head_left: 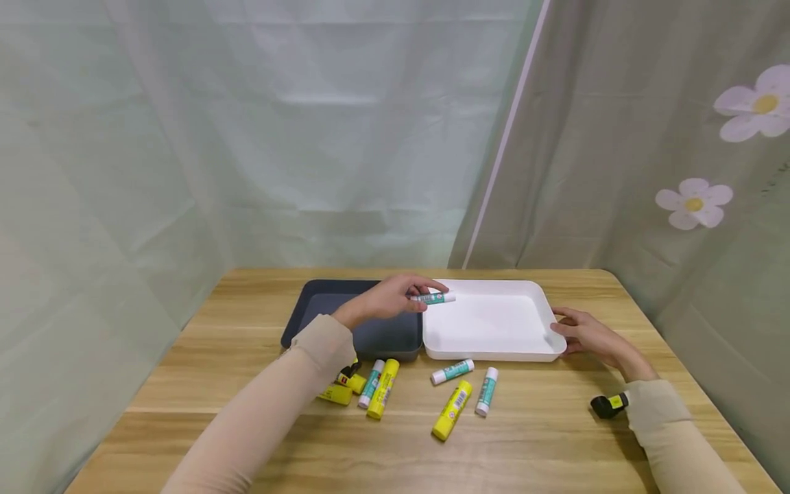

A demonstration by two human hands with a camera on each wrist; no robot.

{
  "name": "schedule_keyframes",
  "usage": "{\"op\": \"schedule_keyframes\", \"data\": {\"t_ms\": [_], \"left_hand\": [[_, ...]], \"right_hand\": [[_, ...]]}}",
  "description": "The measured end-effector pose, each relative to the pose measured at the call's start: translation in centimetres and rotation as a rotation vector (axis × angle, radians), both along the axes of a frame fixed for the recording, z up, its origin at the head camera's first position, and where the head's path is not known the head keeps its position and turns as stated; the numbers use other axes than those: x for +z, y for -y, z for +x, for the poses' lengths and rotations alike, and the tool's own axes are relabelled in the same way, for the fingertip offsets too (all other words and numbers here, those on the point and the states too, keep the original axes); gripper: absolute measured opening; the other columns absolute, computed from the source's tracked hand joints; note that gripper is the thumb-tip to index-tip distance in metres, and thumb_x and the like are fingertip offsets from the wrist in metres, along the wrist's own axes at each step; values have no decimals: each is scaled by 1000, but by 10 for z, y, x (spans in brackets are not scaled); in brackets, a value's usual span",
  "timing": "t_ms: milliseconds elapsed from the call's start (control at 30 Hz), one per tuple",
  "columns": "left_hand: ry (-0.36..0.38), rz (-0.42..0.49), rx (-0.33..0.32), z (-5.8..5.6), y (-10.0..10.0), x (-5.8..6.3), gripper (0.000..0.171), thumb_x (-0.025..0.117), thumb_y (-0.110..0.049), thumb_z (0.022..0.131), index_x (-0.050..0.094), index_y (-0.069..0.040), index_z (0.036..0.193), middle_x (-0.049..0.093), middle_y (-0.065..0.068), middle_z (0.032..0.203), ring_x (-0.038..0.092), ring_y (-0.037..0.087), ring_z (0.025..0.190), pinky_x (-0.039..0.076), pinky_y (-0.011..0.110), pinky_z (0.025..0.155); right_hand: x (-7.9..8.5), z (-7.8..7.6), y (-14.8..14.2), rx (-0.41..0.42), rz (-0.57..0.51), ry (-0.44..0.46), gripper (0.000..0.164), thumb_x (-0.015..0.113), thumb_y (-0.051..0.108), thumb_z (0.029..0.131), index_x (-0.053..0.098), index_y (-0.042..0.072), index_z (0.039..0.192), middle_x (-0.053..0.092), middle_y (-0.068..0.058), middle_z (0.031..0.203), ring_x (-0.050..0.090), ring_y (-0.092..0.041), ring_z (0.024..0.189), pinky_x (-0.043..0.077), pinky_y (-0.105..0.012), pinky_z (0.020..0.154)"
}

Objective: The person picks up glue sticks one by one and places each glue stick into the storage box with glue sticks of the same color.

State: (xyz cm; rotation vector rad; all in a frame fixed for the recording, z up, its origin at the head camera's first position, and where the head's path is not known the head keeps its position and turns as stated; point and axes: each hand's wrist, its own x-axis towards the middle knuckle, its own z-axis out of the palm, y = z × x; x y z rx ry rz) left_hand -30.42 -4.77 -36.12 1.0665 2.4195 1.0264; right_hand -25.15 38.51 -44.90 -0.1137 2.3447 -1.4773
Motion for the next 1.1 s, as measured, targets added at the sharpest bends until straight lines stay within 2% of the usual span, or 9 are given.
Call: {"op": "schedule_keyframes", "data": {"t_ms": [67, 200, 300, 667, 1100], "left_hand": [[14, 1, -11, -3, -2, 2, 46, 65, -2, 102, 63, -18, 145, 65, 7, 127, 56, 22, 100, 50, 29, 84], [17, -2, -35, -10, -6, 6, 47, 65, -3, 102, 62, -17, 146, 62, 9, 141, 59, 25, 117, 53, 35, 94], [14, -10, -41, -14, -9, 7, 47, 65, -2, 102, 62, -17, 146, 58, 9, 149, 55, 30, 132, 52, 42, 102], [41, -11, -66, -26, -21, 9, 48, 63, -1, 102, 60, -15, 148, 56, 12, 149, 53, 33, 135, 50, 44, 105], [77, -22, -41, -39, -38, 5, 45, 62, -3, 103, 62, -15, 147, 52, 13, 153, 52, 34, 137, 50, 42, 106]], "right_hand": [[1, 0, -1, -8, 2, 3, 71, 51, 19, 111, 11, -14, 159, 42, -39, 141, 65, -29, 103, 59, -36, 83], [2, -1, -2, -17, 12, 5, 71, 51, 20, 111, 11, -13, 160, 39, -40, 144, 64, -29, 106, 59, -36, 84], [3, 0, -3, -16, 16, 0, 71, 50, 20, 111, 11, -14, 159, 40, -40, 143, 64, -30, 106, 59, -36, 84], [1, -1, -3, -19, 9, 8, 72, 52, 20, 110, 11, -12, 161, 39, -39, 145, 64, -28, 105, 59, -36, 85], [2, -5, -1, -13, 15, 6, 72, 52, 21, 110, 12, -11, 161, 38, -40, 147, 64, -29, 108, 59, -37, 86]]}}
